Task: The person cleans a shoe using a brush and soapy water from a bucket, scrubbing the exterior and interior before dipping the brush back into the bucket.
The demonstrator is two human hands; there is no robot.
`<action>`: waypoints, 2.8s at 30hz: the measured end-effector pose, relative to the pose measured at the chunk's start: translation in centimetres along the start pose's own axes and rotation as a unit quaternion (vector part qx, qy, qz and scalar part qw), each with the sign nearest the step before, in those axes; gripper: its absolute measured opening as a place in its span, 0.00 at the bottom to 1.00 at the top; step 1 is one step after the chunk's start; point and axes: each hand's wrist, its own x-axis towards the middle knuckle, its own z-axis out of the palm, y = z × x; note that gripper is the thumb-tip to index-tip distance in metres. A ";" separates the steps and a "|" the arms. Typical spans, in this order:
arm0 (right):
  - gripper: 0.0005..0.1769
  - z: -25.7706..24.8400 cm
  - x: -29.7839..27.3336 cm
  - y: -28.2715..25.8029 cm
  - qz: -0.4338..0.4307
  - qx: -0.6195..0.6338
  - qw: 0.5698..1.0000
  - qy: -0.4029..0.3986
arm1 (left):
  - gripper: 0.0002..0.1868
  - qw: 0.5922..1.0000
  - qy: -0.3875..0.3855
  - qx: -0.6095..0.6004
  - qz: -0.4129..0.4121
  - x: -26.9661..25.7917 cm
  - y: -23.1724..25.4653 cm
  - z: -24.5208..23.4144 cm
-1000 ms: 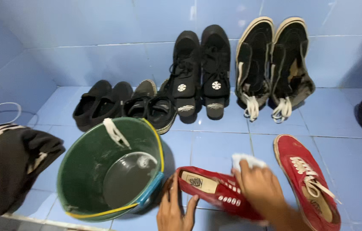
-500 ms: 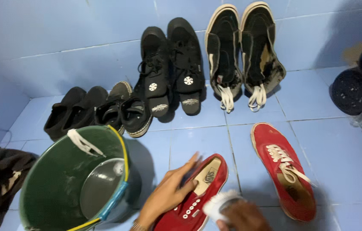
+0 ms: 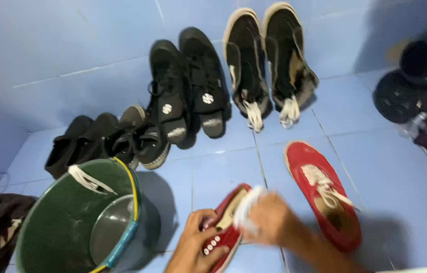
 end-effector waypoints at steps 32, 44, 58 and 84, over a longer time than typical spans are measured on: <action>0.18 -0.7 1.9 -4.3 0.011 0.008 0.999 -0.052 | 0.24 0.993 -0.055 -0.081 0.062 0.1 0.3 -2.8; 0.18 3.7 -3.2 -2.4 -0.040 -0.240 0.969 -0.047 | 0.15 0.995 -0.068 -0.071 0.032 -0.3 -0.7 -2.2; 0.04 3.8 -5.4 -3.7 0.181 0.019 0.982 -0.055 | 0.17 0.995 -0.073 -0.072 0.011 -0.3 -1.0 -2.4; 0.14 2.2 2.1 -6.4 0.178 -0.050 0.983 0.018 | 0.16 0.995 -0.061 -0.073 0.002 -0.6 0.0 -1.9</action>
